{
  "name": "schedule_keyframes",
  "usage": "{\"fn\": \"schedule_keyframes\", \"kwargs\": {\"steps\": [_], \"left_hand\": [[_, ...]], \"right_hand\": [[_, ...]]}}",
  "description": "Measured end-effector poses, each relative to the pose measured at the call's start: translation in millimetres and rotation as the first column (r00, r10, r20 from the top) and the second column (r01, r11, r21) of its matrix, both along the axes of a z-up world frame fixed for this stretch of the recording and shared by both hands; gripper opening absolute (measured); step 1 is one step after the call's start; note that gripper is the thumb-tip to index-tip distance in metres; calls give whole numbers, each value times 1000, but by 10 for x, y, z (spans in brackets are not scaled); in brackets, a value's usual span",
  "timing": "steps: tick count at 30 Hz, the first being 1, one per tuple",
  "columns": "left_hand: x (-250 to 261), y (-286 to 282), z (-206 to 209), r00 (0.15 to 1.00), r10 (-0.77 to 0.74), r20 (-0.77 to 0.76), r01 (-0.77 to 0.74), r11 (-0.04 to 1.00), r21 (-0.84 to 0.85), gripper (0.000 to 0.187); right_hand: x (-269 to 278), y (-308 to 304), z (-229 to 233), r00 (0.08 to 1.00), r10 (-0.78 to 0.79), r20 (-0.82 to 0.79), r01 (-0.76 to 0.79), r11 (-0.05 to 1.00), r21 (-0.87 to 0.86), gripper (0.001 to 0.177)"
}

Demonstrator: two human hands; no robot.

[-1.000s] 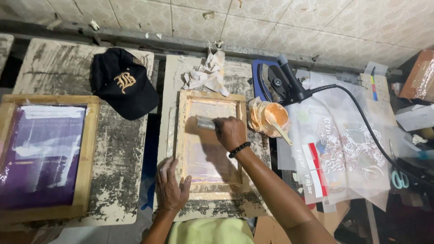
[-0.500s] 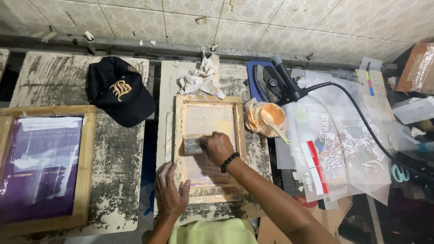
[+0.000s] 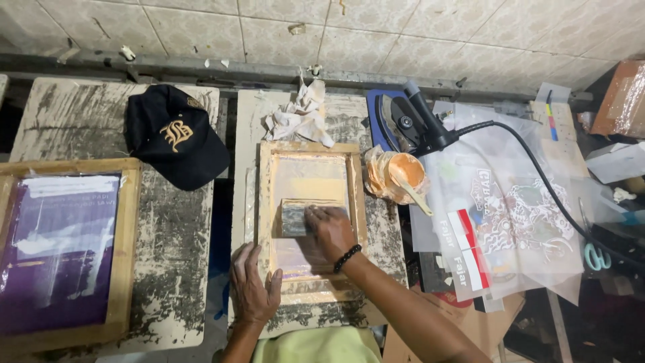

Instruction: The person uses a squeegee to spread orange ink across a screen printing frame placed on a workbench. They repeatedly pull the ink across the mesh to ensure even coverage. At one point, they use a wooden stick to scrape excess ink from the squeegee before resuming the spreading motion.

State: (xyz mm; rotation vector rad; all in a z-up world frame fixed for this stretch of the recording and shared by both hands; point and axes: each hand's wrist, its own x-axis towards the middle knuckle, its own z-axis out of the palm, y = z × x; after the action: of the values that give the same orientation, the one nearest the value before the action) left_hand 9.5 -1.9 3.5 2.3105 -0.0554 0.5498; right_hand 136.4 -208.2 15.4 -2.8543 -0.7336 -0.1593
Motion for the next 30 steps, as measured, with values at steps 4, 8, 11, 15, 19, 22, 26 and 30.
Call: {"fn": "schedule_keyframes", "kwargs": {"steps": [4,8,11,15,19,22,26,30], "left_hand": [[-71,-4,11,999,14,-42,-12,999,47,65],[-63,-2,0,1000,14,-26,-13,999,30,63],[-59,-23,3,999,24,-24,-23,999,44,64],[-63,-20,16,1000,30,-7,-29,999,16,62],[-44,-10,21,1000,5,21,-5,1000,10,62],[-49,5,38,1000,7,16,-7,1000,30,63],[-55,-7,17,1000,9,24,-10,1000,27,62],[-44,-17,19,1000,22,8,-22,999,25,62]], "right_hand": [[41,-90,165,994,-22,-110,22,1000,-3,21],[752,-81,311,996,-52,72,43,993,114,20],[1227,-136,95,992,-124,13,124,992,11,31],[1198,-155,-63,999,-45,7,44,999,23,26],[588,-143,189,997,19,-74,-13,997,81,16],[151,-61,408,974,-18,-226,24,999,22,14],[185,-218,534,911,-76,-406,26,992,-127,24],[576,-133,245,996,7,90,-13,998,63,16]]}}
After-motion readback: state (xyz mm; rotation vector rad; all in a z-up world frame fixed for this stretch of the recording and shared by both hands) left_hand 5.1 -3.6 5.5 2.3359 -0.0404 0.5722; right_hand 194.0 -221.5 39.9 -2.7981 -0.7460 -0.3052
